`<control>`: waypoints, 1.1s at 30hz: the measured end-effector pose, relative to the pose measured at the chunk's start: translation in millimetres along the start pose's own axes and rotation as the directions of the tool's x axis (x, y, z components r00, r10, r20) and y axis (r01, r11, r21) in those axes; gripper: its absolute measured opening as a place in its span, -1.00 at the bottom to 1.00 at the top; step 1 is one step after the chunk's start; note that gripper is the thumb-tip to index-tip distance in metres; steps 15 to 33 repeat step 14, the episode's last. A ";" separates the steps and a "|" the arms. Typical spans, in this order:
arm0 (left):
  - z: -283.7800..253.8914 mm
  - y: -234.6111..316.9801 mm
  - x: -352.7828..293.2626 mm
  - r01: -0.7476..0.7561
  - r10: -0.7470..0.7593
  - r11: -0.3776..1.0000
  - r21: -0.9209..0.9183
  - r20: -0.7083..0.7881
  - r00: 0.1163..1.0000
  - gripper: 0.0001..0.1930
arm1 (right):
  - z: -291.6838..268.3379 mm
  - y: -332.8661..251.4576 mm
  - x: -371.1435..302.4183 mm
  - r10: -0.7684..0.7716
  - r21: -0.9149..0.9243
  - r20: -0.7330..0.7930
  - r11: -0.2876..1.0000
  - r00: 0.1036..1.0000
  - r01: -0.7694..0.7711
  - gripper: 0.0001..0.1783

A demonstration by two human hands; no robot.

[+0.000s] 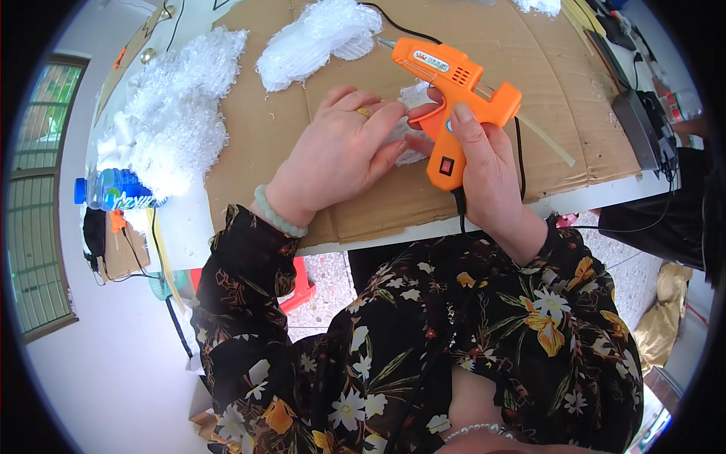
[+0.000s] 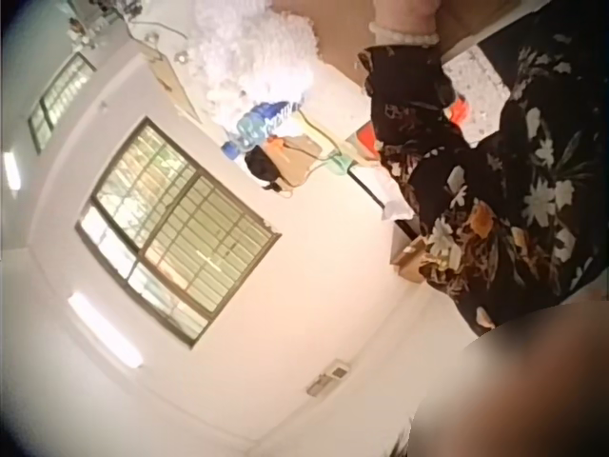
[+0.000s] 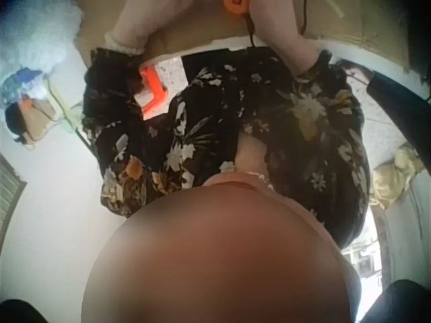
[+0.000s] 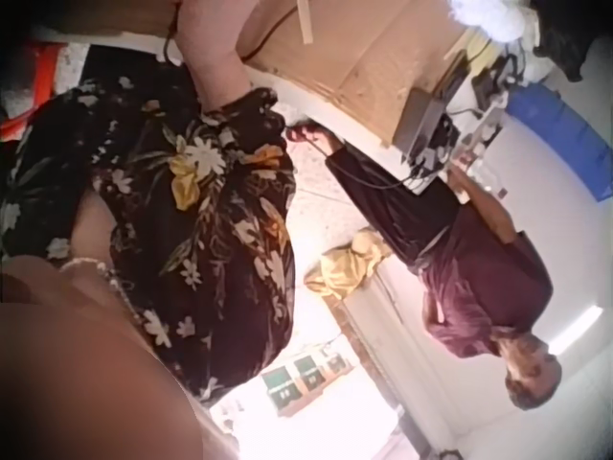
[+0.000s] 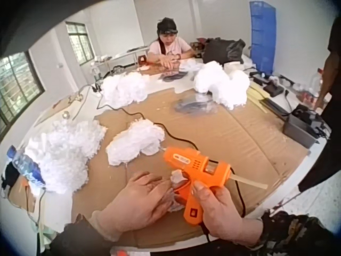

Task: Apply hot glue to toy parts and attach white stuffing or fur materials.

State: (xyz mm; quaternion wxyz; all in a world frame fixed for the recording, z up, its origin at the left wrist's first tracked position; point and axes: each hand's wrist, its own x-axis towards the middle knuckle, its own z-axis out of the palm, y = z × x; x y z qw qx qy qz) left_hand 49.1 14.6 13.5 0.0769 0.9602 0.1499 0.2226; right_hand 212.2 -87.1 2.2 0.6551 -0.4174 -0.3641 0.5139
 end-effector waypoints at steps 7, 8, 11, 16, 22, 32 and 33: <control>-3.2 -13.5 15.5 0.393 -0.464 0.725 -0.566 0.021 0.886 -0.77 | 3.0 -1.8 -0.1 0.005 0.095 -0.100 0.996 0.995 0.004 -0.52; -0.8 -16.6 19.0 0.392 -0.463 0.726 -0.565 0.019 0.886 -0.77 | 2.2 -3.0 -0.5 0.017 0.121 -0.108 0.993 0.994 -0.004 -0.52; 6.6 -21.3 24.6 0.376 -0.415 0.772 -0.513 0.042 0.909 -0.77 | 3.0 -5.1 -0.1 0.044 0.179 -0.112 0.984 0.993 -0.024 -0.53; 9.3 -23.9 25.5 0.413 -0.385 0.776 -0.477 0.160 0.909 -0.72 | 1.3 -0.3 1.6 0.081 0.241 -0.113 0.969 0.990 -0.052 -0.51; 9.3 -23.9 25.5 0.413 -0.385 0.776 -0.477 0.160 0.909 -0.72 | 1.3 -0.3 1.6 0.081 0.241 -0.113 0.969 0.990 -0.052 -0.51; 9.3 -23.9 25.5 0.413 -0.385 0.776 -0.477 0.160 0.909 -0.72 | 1.3 -0.3 1.6 0.081 0.241 -0.113 0.969 0.990 -0.052 -0.51; 9.3 -23.9 25.5 0.413 -0.385 0.776 -0.477 0.160 0.909 -0.72 | 1.3 -0.3 1.6 0.081 0.241 -0.113 0.969 0.990 -0.052 -0.51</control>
